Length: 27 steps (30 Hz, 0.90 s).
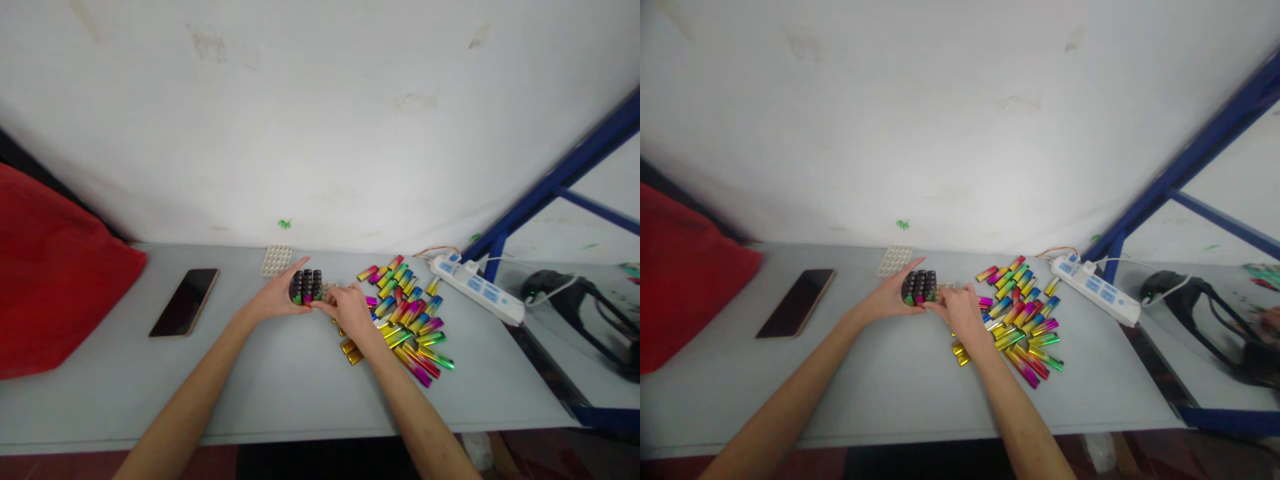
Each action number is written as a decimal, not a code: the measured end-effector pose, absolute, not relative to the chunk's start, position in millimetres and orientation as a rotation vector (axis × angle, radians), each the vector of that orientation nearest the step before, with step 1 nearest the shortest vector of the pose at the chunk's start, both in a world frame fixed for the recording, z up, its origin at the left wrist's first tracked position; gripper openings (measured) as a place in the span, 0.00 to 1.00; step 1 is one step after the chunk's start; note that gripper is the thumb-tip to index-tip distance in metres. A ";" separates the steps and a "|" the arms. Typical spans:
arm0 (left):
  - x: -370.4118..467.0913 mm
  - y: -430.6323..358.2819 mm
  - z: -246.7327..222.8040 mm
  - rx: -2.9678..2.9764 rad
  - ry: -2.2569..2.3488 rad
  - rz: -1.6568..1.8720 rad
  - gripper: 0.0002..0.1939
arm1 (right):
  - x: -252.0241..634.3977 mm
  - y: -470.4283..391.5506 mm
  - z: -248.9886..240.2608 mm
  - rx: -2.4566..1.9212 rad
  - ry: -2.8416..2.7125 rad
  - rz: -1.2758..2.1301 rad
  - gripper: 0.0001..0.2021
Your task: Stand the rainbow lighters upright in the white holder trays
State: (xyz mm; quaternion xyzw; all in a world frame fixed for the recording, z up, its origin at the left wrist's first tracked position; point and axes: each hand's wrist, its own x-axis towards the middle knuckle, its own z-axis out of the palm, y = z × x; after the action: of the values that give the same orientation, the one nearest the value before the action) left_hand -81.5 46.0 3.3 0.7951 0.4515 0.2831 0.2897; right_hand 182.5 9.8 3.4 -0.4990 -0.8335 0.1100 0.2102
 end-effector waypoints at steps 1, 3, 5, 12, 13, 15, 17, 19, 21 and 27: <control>-82.2 46.9 2.9 2.122 1.203 0.756 0.72 | 185.8 10.3 4.5 -1.384 -2.318 0.324 0.23; -83.4 48.5 2.1 2.112 1.204 0.747 0.72 | 197.4 12.4 7.5 -1.370 -2.298 0.343 0.22; -84.2 49.6 1.5 2.094 1.207 0.738 0.73 | 215.3 16.8 10.4 -1.403 -2.221 0.317 0.19; -85.2 50.0 2.4 2.091 1.204 0.752 0.73 | 272.0 37.1 3.2 -1.712 -1.856 0.221 0.13; -85.1 49.8 2.8 2.093 1.208 0.758 0.72 | 273.5 37.4 0.2 -1.737 -1.857 0.188 0.15; -84.9 49.5 3.4 2.093 1.208 0.763 0.71 | 271.8 35.6 -5.7 -1.798 -1.880 0.126 0.19; -84.7 49.1 3.6 2.095 1.201 0.762 0.70 | 266.6 32.6 -10.5 -1.856 -1.903 0.090 0.21; -84.8 48.5 3.7 2.095 1.189 0.759 0.67 | 261.1 30.5 -13.1 -1.877 -1.917 0.064 0.17; -85.1 48.1 3.5 2.094 1.183 0.753 0.66 | 256.7 30.0 -12.9 -1.869 -1.932 0.053 0.12; -85.3 48.4 1.2 2.100 1.184 0.771 0.63 | 247.2 32.7 -8.0 -1.836 -2.024 0.135 0.08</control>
State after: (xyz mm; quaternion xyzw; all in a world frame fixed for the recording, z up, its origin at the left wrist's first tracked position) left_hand -85.3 48.4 1.2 0.7914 0.4463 0.2905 0.3003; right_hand 247.2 32.7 -8.0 -0.6573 -0.7246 0.0484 0.2013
